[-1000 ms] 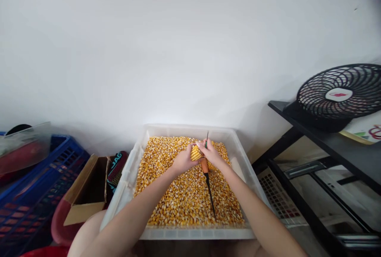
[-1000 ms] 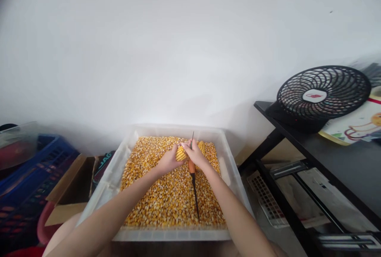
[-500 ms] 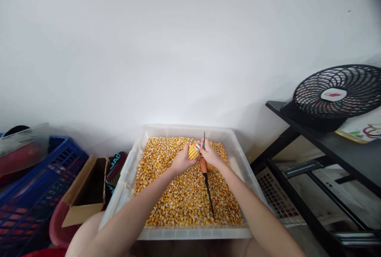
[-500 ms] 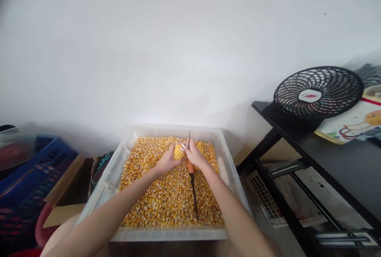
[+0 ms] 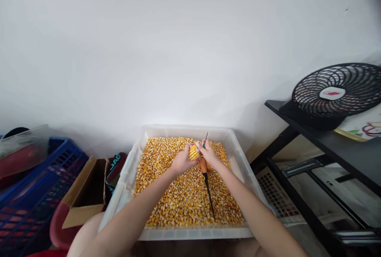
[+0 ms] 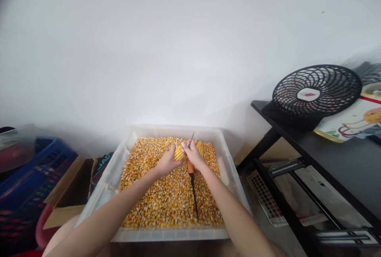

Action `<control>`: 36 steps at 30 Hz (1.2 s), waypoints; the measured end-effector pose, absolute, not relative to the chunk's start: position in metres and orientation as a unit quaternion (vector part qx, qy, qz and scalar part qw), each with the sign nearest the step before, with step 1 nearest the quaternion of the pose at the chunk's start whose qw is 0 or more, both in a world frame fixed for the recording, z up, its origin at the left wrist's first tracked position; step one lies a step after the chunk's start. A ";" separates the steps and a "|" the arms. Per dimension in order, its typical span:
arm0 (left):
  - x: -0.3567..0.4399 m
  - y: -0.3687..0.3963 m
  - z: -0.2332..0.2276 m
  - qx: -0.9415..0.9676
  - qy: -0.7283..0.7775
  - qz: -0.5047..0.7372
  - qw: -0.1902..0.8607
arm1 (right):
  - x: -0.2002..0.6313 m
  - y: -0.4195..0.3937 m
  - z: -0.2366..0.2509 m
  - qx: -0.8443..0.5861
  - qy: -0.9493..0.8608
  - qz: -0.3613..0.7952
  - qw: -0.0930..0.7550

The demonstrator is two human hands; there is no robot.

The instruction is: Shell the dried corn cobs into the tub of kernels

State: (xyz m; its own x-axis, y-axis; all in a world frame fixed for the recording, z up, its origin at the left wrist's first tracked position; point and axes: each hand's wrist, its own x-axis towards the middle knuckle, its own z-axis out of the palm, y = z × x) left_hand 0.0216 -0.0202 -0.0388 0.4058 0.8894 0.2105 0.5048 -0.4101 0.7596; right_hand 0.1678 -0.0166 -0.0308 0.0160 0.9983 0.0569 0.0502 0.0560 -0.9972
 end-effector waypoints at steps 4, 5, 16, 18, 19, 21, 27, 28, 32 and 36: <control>0.024 -0.018 -0.031 0.745 0.404 0.354 0.395 | 0.165 -0.020 -0.021 -0.476 -0.456 0.533 0.530; 0.024 -0.017 -0.030 0.738 0.386 0.365 0.415 | 0.165 -0.020 -0.019 -0.476 -0.449 0.540 0.530; -0.003 0.014 -0.035 0.415 0.394 0.361 0.737 | 0.182 -0.023 -0.013 -0.603 -0.707 0.203 0.309; -0.011 0.020 -0.035 0.386 0.375 0.385 0.750 | 0.175 -0.030 -0.007 -0.580 -0.746 0.171 0.280; -0.014 0.023 -0.035 0.372 0.368 0.395 0.755 | 0.171 -0.033 -0.004 -0.568 -0.758 0.168 0.271; -0.019 0.027 -0.037 0.344 0.368 0.408 0.761 | 0.162 -0.039 -0.001 -0.552 -0.772 0.174 0.261; -0.022 0.031 -0.043 0.299 0.422 0.438 0.735 | 0.145 -0.046 -0.007 -0.535 -0.794 0.132 0.258; -0.021 0.031 -0.043 0.300 0.423 0.441 0.733 | 0.143 -0.046 -0.008 -0.534 -0.794 0.123 0.264; -0.015 0.029 -0.040 0.301 0.403 0.441 0.743 | 0.137 -0.046 -0.011 -0.525 -0.794 0.105 0.288; -0.011 0.027 -0.035 0.304 0.399 0.445 0.742 | 0.135 -0.047 -0.009 -0.525 -0.792 0.089 0.299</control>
State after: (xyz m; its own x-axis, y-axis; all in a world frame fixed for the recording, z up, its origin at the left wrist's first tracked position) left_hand -0.0107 0.0266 -0.0352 0.2851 0.9027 -0.3223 -0.4172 0.4196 0.8061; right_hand 0.1355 -0.0466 -0.0087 -0.2704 0.8848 0.3795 0.7786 0.4328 -0.4544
